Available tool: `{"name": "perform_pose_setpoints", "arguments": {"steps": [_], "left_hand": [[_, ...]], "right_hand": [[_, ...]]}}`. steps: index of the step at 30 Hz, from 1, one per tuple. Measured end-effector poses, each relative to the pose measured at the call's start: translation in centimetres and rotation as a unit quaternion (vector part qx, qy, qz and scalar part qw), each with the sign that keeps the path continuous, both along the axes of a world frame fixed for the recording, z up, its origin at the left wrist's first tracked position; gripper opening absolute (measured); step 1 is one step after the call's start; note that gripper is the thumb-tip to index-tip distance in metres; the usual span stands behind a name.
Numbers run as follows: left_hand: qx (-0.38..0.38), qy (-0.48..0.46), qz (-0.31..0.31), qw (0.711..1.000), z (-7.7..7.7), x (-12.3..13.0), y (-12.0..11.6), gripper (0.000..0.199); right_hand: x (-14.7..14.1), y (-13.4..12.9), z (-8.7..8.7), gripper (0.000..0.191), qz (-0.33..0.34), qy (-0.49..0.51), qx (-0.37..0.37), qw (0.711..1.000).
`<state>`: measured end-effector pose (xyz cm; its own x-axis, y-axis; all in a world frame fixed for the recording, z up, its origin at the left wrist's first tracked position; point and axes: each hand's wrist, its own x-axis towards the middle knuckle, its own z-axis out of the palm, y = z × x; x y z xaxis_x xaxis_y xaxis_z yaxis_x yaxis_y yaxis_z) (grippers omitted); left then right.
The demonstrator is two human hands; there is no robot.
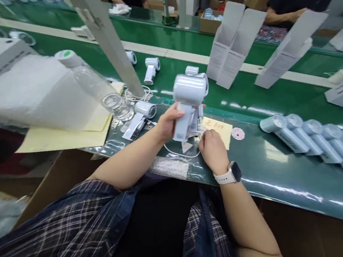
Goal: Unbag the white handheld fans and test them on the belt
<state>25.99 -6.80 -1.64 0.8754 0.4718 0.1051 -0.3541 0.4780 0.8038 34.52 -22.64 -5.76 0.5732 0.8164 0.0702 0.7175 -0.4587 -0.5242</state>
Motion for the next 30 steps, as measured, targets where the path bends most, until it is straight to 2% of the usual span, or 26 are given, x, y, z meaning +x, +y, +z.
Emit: {"name": "perform_pose_setpoints", "arguments": {"steps": [2,5,8,12,15,17,19,23,28,30], "left_hand": [[0.000,-0.014,0.003,1.000,0.1,0.0,0.1,0.050],[-0.021,-0.029,0.006,0.999,0.3,0.1,0.2,0.045],[-0.040,-0.033,0.021,0.998,0.4,0.2,0.1,0.052],[-0.059,-0.010,-0.007,0.998,0.3,0.5,0.2,0.070],[-0.079,-0.011,-0.016,0.997,0.3,0.6,0.6,0.073],[-0.095,-0.030,-0.017,0.995,0.6,0.5,0.8,0.076],[-0.103,-0.058,-0.026,0.993,0.9,0.3,0.8,0.080],[-0.094,-0.069,-0.053,0.992,1.5,-0.3,0.7,0.088],[-0.092,-0.056,-0.023,0.994,1.3,-0.3,0.7,0.089],[-0.094,-0.057,-0.017,0.994,1.0,-0.1,0.5,0.089]], "right_hand": [[-0.6,-0.4,-0.2,0.006,-0.005,0.012,0.000,1.000],[-1.2,-0.3,-0.7,0.008,-0.033,0.011,0.014,0.999],[-1.4,0.0,-0.7,0.012,-0.040,0.034,0.041,0.998],[-1.7,-0.9,0.0,0.016,0.017,0.134,0.082,0.987],[-1.8,-1.8,0.7,0.029,0.062,0.256,0.111,0.958],[-2.2,-1.9,1.3,0.040,0.068,0.338,0.127,0.930],[-2.7,-1.5,1.8,0.043,0.063,0.382,0.144,0.911],[-4.0,-0.5,2.5,0.041,0.050,0.368,0.210,0.904],[-5.4,-0.2,2.3,0.035,0.043,0.365,0.264,0.892],[-6.3,-0.2,2.2,0.032,0.017,0.393,0.293,0.872]]}}
